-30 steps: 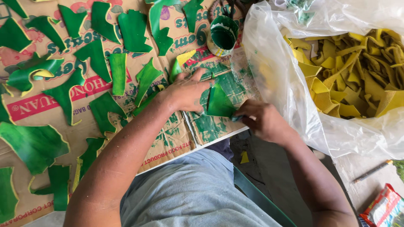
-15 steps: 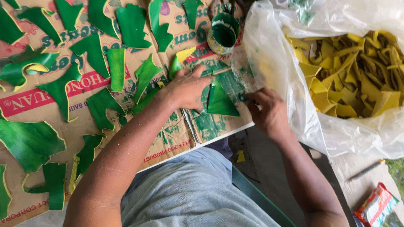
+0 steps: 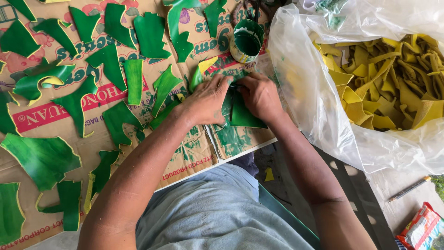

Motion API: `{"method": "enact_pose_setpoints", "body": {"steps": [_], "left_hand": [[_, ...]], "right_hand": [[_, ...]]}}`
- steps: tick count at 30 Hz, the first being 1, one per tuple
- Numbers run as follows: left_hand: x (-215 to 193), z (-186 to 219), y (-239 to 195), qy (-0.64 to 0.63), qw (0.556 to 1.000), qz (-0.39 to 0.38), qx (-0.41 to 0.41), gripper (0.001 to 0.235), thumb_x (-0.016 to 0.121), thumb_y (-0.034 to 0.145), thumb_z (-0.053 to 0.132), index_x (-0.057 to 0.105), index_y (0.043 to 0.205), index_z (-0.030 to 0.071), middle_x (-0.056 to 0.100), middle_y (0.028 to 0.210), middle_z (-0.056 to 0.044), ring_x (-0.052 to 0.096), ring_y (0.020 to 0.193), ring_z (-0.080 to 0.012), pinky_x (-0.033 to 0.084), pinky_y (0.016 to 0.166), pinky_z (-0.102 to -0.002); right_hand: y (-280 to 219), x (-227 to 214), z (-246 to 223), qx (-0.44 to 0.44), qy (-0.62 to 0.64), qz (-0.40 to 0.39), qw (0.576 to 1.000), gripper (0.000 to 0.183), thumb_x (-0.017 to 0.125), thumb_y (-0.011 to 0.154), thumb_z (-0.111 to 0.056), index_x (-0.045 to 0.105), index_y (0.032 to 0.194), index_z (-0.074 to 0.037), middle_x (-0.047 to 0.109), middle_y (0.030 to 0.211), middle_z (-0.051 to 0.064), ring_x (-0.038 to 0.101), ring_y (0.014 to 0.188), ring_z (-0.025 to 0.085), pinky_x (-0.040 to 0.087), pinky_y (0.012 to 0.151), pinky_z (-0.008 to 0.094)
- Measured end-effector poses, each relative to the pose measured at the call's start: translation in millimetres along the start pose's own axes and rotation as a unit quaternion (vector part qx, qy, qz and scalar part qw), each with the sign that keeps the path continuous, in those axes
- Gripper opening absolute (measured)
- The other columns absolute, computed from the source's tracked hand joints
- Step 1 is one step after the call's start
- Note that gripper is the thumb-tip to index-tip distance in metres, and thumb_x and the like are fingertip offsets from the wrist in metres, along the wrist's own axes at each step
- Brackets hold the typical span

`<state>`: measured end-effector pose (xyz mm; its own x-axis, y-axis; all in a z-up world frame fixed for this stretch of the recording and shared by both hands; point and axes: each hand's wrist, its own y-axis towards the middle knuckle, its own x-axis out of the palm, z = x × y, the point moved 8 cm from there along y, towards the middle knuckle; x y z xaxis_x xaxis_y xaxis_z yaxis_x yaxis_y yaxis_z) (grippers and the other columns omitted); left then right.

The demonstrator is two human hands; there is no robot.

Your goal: The person paints yellow foam pieces green using a sponge and a paint can. They repeatedly dip the sponge into the paint, apply it to the pieces, and place the painted pieces on a cardboard surface.

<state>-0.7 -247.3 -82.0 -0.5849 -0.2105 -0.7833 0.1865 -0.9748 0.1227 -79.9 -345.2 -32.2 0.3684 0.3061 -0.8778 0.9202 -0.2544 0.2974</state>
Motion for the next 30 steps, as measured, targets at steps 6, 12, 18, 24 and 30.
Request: {"method": "enact_pose_setpoints", "body": {"steps": [6, 12, 18, 24, 30], "left_hand": [[1.3, 1.1, -1.1, -0.007, 1.0, 0.012, -0.023, 0.119, 0.095, 0.051, 0.022, 0.026, 0.144, -0.004, 0.043, 0.136, -0.025, 0.049, 0.128, -0.0446, 0.041, 0.108, -0.049], [0.7, 0.6, 0.9, 0.0, 0.999, -0.01, -0.054, 0.119, 0.096, 0.051, 0.024, 0.027, 0.144, -0.003, 0.043, 0.135, -0.025, 0.051, 0.128, -0.0448, 0.042, 0.109, -0.048], [5.9, 0.2, 1.0, 0.038, 0.996, -0.054, -0.057, 0.11, 0.097, 0.053, 0.029, 0.041, 0.146, 0.011, 0.04, 0.142, -0.023, 0.052, 0.127, -0.0436, 0.041, 0.108, -0.049], [7.5, -5.4, 3.3, 0.049, 0.994, -0.069, -0.063, 0.112, 0.098, 0.052, 0.033, 0.042, 0.146, 0.01, 0.031, 0.151, -0.027, 0.046, 0.133, -0.046, 0.039, 0.108, -0.051], [10.4, -5.7, 3.9, 0.025, 0.995, -0.068, -0.063, 0.112, 0.095, 0.053, 0.031, 0.041, 0.148, 0.01, 0.035, 0.149, -0.022, 0.049, 0.133, -0.0419, 0.038, 0.111, -0.051]], "right_hand": [[4.8, 1.2, 11.1, 0.032, 0.017, 0.001, 0.999, 0.018, 0.075, 0.084, -0.009, 0.077, 0.102, -0.007, 0.071, 0.1, 0.015, 0.069, 0.093, 0.038, 0.056, 0.081, 0.045], [7.3, 1.5, 16.2, 0.048, 0.01, -0.002, 0.999, 0.019, 0.075, 0.084, -0.009, 0.077, 0.103, -0.007, 0.071, 0.102, 0.016, 0.069, 0.092, 0.039, 0.056, 0.081, 0.045], [10.9, -5.5, 14.0, 0.028, 0.01, 0.013, 0.999, 0.02, 0.075, 0.084, -0.007, 0.076, 0.104, -0.005, 0.07, 0.101, 0.017, 0.068, 0.091, 0.041, 0.055, 0.08, 0.046], [-7.1, -51.9, 15.0, 0.104, 0.074, 0.034, 0.991, 0.017, 0.074, 0.088, -0.007, 0.074, 0.105, -0.005, 0.069, 0.094, 0.014, 0.07, 0.082, 0.032, 0.055, 0.073, 0.04], [-7.5, -16.7, -25.9, -0.09, -0.008, -0.079, 0.993, 0.016, 0.077, 0.084, -0.012, 0.075, 0.098, -0.006, 0.07, 0.094, 0.014, 0.067, 0.09, 0.036, 0.054, 0.083, 0.045]]}}
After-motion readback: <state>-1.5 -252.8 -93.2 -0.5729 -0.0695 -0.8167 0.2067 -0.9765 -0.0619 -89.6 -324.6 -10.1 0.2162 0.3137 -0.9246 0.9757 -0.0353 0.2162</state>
